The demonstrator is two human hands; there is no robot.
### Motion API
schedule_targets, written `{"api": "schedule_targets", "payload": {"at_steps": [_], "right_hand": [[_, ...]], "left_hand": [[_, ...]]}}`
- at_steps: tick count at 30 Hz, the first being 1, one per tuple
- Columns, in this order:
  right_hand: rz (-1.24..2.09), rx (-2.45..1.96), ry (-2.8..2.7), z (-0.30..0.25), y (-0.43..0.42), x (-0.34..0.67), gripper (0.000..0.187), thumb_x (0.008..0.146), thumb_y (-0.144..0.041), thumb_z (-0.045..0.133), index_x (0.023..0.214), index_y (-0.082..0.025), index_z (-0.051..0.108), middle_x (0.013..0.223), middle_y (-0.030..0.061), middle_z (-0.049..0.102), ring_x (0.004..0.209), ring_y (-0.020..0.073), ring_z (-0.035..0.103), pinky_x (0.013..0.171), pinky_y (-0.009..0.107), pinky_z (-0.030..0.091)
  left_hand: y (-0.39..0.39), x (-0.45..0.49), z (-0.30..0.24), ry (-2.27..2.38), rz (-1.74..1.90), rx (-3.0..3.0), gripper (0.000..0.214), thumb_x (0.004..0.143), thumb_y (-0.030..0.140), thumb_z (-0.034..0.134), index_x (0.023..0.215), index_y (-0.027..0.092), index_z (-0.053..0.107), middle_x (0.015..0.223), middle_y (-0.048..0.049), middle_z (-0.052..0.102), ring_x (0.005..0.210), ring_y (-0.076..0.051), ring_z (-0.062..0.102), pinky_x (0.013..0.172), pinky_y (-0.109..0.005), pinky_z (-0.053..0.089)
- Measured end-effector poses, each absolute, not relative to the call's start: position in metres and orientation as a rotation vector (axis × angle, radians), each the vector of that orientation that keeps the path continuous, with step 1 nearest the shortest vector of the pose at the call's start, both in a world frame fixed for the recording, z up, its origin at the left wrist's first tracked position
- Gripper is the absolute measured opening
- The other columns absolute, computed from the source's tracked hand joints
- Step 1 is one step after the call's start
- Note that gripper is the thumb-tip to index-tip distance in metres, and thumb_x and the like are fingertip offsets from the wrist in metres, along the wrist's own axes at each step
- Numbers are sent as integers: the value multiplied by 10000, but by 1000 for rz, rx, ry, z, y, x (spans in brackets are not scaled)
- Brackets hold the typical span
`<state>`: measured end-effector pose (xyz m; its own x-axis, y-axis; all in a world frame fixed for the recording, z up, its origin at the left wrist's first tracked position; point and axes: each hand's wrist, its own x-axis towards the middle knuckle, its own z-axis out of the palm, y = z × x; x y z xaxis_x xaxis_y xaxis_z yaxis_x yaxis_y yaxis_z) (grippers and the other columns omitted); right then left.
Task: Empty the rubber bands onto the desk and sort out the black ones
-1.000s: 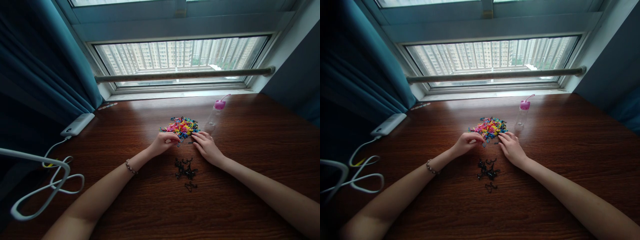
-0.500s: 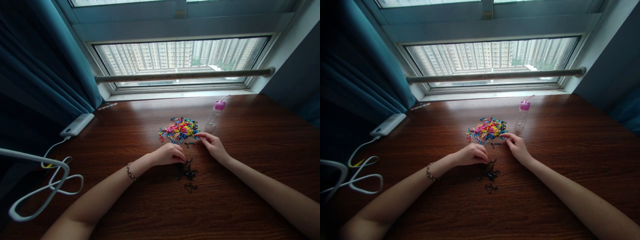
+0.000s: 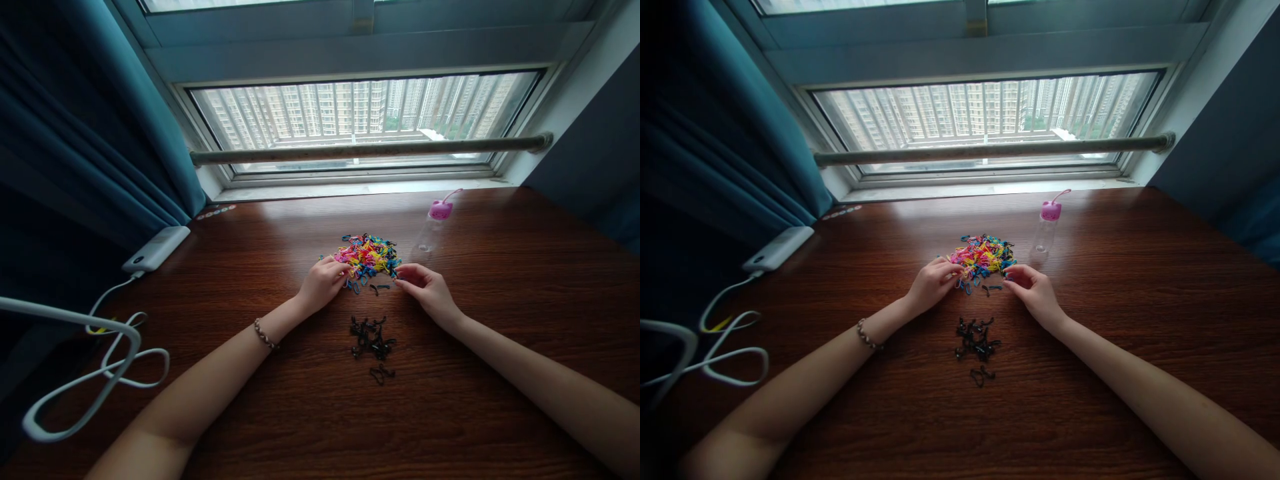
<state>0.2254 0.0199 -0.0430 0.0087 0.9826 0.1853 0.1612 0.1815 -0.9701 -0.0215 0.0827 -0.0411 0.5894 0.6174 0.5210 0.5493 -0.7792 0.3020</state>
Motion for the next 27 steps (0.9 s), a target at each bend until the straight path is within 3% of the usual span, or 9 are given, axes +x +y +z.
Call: {"api": "schedule_targets", "payload": {"at_steps": [11,15,21,24,27], "right_hand": [[844,-1297,-1388,-40,28,228,186,724,-334,623,797,-165,648,832,61,670,763,193,615,721,331,487],[808,-1280,-1369,-41,32,230,172,716,-334,634,768,-170,644,888,66,669,779,192,614,715,321,485],[868,-1115,-1745,-27,11,220,182,753,-343,619,802,-173,664,738,41,658,667,153,583,623,276,469],[943,-765,-2144,-19,-1,210,159,759,-308,629,851,-187,676,774,34,667,721,141,578,694,272,466],[754,-738,-2302,-19,-5,205,185,799,-297,586,943,-207,660,926,50,656,849,157,558,794,303,453]], "left_hand": [[77,-18,-38,929,886,2766,159,853,201,471,909,175,618,841,-57,654,807,-179,547,777,-337,445],[74,-17,-34,814,796,2803,177,850,211,473,944,207,623,960,-42,649,901,-184,532,821,-335,420],[70,-16,-30,919,618,2944,239,867,306,451,1042,238,600,1122,-37,592,1067,-233,456,901,-396,336],[71,-17,-31,1036,599,2964,264,882,300,421,1065,201,583,1121,-57,590,1084,-239,443,896,-392,334],[74,-18,-33,1137,638,2949,268,884,288,418,1072,175,572,1108,-71,593,1071,-240,447,890,-393,339]]}}
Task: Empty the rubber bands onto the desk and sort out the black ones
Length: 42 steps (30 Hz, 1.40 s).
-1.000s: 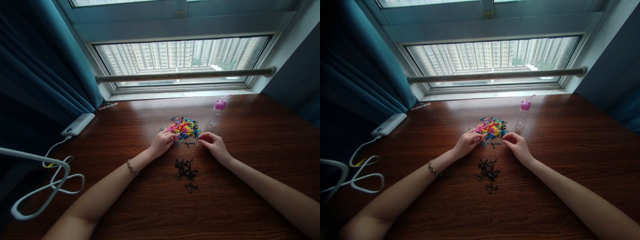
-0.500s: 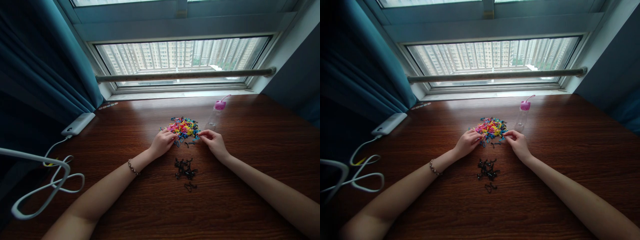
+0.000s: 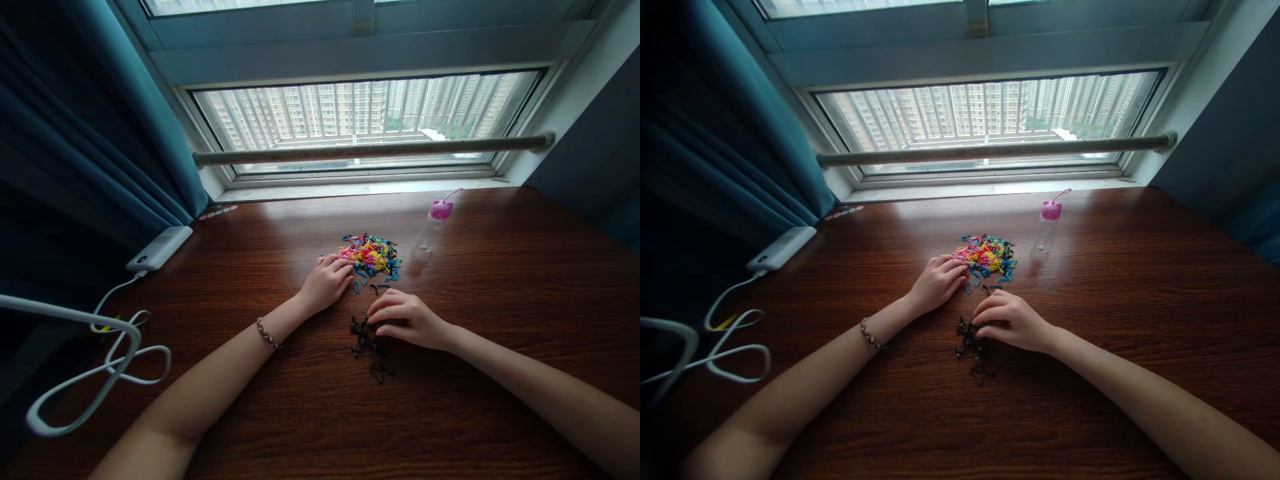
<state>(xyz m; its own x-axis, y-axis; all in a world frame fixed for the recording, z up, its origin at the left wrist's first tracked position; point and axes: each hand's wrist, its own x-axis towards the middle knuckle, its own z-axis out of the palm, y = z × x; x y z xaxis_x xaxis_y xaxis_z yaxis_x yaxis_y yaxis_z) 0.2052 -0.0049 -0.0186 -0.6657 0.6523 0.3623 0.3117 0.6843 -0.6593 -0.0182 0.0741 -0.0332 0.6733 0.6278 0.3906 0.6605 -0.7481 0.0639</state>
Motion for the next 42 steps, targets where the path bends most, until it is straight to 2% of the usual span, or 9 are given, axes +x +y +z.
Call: {"api": "schedule_targets", "payload": {"at_steps": [4,9,15,18,22,26,30,37,42], "right_hand": [[366,-1022,-2326,-29,-1,207,269,842,-322,509,1062,-211,616,1108,79,590,998,214,483,881,382,425],[225,-1160,-2390,-38,2,208,347,851,-324,484,1163,-188,554,1185,78,555,1058,251,438,930,441,397],[267,-1160,-2248,-38,3,208,284,879,-235,430,1124,-182,562,1172,69,566,1058,231,468,927,428,403],[347,-1107,-2095,-36,2,210,263,884,-187,409,1085,-175,578,1126,84,581,1041,198,508,915,380,427],[449,-995,-1979,-27,-4,210,205,859,-151,448,957,-178,626,1001,78,622,921,161,575,824,309,478],[588,-829,-2082,-17,-13,208,164,831,-139,486,828,-172,647,870,65,650,788,140,599,705,262,498],[689,-657,-2252,-14,-15,206,144,817,-161,512,799,-170,655,885,72,667,788,147,605,718,267,495],[526,-993,-1920,-24,0,215,234,859,-221,454,787,-178,672,840,74,679,790,176,621,735,307,487],[558,-1188,-1674,-29,9,222,280,868,-299,449,753,-187,679,802,54,682,773,192,632,739,316,480]], "left_hand": [[75,-19,-34,-1122,-636,-2760,256,879,281,425,1047,157,574,1075,-84,600,1038,-237,465,877,-394,349],[75,-19,-33,-1150,-684,-2724,232,880,263,421,1000,157,588,1059,-76,607,1026,-233,476,872,-391,351],[73,-18,-32,-1008,-666,-2809,231,880,249,418,1026,173,580,1096,-60,604,1104,-232,443,912,-398,316],[73,-18,-31,-993,-597,-2837,237,882,257,412,1022,173,584,1115,-58,599,1117,-246,435,911,-410,305],[74,-19,-31,-980,-575,-2841,253,883,249,412,1065,195,579,1137,-59,593,1129,-247,428,911,-420,294],[74,-21,-30,-898,-546,-2870,250,886,245,408,1055,219,590,1127,-39,606,1117,-235,439,930,-428,277],[73,-21,-30,-891,-528,-2865,251,886,262,406,1028,213,607,1116,-37,611,1090,-239,452,936,-434,276],[75,-21,-33,-901,-587,-2847,229,871,248,436,1003,196,615,1051,-62,619,1048,-228,470,905,-414,325],[79,-21,-36,-1000,-864,-2892,122,831,222,517,865,190,630,907,-45,643,919,-186,530,834,-346,403]]}}
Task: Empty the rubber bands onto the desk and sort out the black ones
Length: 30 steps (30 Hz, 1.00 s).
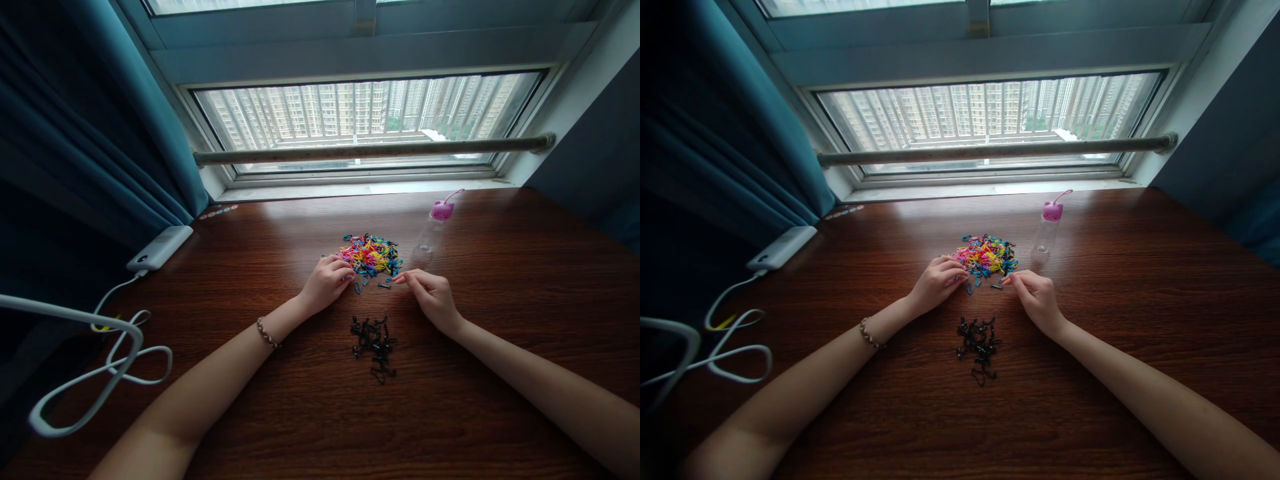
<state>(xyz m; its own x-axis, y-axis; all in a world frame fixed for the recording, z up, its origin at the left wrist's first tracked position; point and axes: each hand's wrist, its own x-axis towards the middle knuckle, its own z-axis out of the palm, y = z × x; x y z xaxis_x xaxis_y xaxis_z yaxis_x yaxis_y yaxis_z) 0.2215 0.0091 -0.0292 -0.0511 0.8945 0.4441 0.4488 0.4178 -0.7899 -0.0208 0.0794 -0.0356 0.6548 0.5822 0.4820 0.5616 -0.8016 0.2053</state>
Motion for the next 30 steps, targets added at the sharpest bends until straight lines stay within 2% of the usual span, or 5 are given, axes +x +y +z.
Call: {"api": "schedule_targets", "payload": {"at_steps": [4,11,16,21,30], "right_hand": [[581,-1256,-1607,-33,13,224,305,869,-349,440,764,-193,680,799,42,684,779,202,630,752,329,471],[408,-1366,-1651,-39,18,227,269,865,-340,440,903,-197,664,895,58,665,859,208,578,758,332,453],[296,-1380,-1854,-44,20,226,257,861,-275,444,1021,-205,631,977,58,651,934,220,504,835,382,420],[107,-1451,-2004,-51,21,224,243,839,-273,474,992,-241,660,1097,48,615,963,263,439,833,450,382],[180,-1378,-2036,-48,19,223,265,866,-252,419,966,-226,664,1030,55,647,967,245,483,808,425,396]], "left_hand": [[82,-21,-35,1110,977,2557,62,764,212,604,717,172,608,734,-27,614,755,-167,559,703,-295,458],[78,-19,-30,984,1062,2373,77,766,225,611,798,172,658,777,-46,655,745,-161,592,692,-284,478],[63,-12,-19,602,802,2339,153,813,266,558,815,168,676,760,-57,661,720,-141,582,677,-257,475],[50,-6,-15,312,437,2438,178,813,323,558,812,211,696,695,-53,648,709,-150,553,699,-264,449],[55,-8,-13,431,551,2564,245,864,322,473,803,184,666,701,-53,622,706,-145,517,708,-271,425]]}}
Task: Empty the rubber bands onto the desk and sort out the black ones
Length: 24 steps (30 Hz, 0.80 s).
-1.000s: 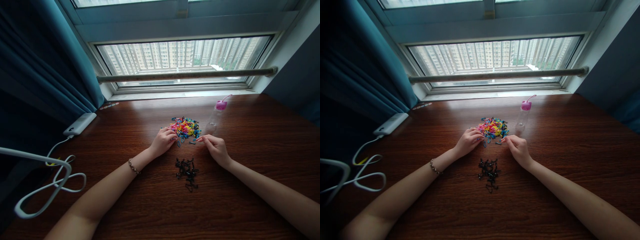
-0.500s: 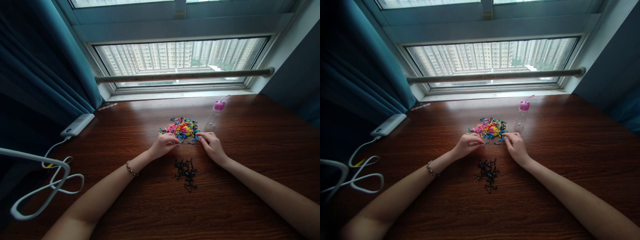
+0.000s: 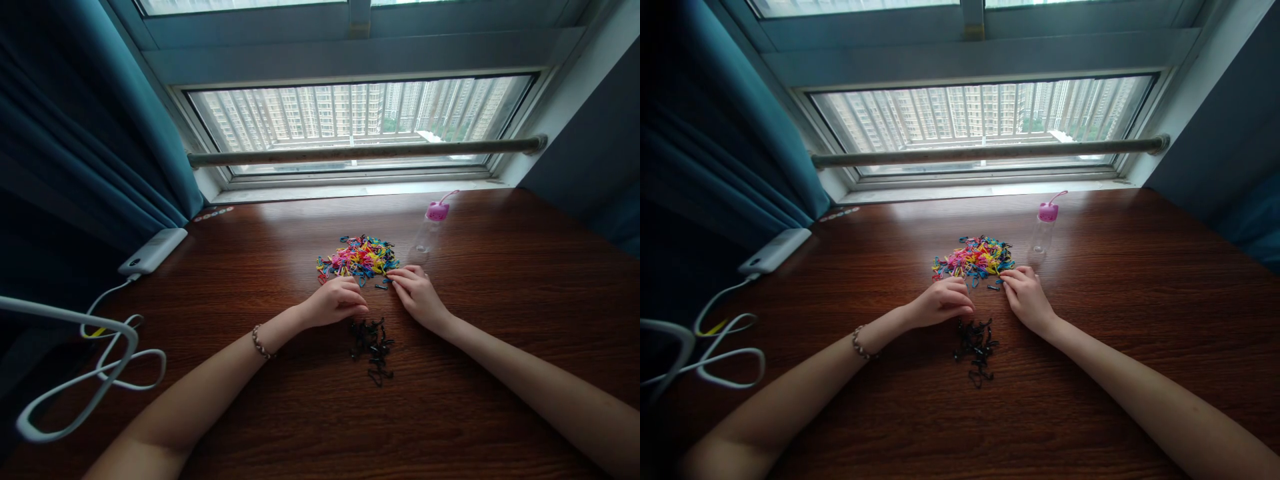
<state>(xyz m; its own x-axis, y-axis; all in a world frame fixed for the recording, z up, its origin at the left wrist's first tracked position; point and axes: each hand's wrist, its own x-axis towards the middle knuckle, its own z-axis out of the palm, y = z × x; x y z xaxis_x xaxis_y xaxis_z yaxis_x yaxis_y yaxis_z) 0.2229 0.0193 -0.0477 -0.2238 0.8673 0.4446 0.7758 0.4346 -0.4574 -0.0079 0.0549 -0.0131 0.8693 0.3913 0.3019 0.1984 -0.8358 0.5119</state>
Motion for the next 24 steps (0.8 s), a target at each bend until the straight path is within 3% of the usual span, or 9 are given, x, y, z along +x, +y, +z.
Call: {"api": "schedule_targets", "payload": {"at_steps": [5,18,24], "right_hand": [[225,-1311,-1999,-44,18,223,239,854,-250,450,844,-228,688,938,47,672,932,225,519,816,404,406],[222,-1330,-2042,-47,19,223,254,867,-240,424,927,-222,670,999,69,651,969,231,526,819,413,416],[340,-1279,-1847,-48,19,225,250,866,-232,425,955,-193,656,998,82,628,933,205,572,846,363,456]], "left_hand": [[60,-10,-17,591,678,2681,292,890,302,416,729,165,618,692,-45,596,689,-135,511,695,-263,416],[66,-12,-22,765,782,2782,270,890,289,412,711,167,574,679,-33,584,704,-141,500,701,-275,405],[39,-23,-9,481,890,2971,338,884,278,373,570,188,460,535,-22,479,537,-142,438,526,-292,367]]}}
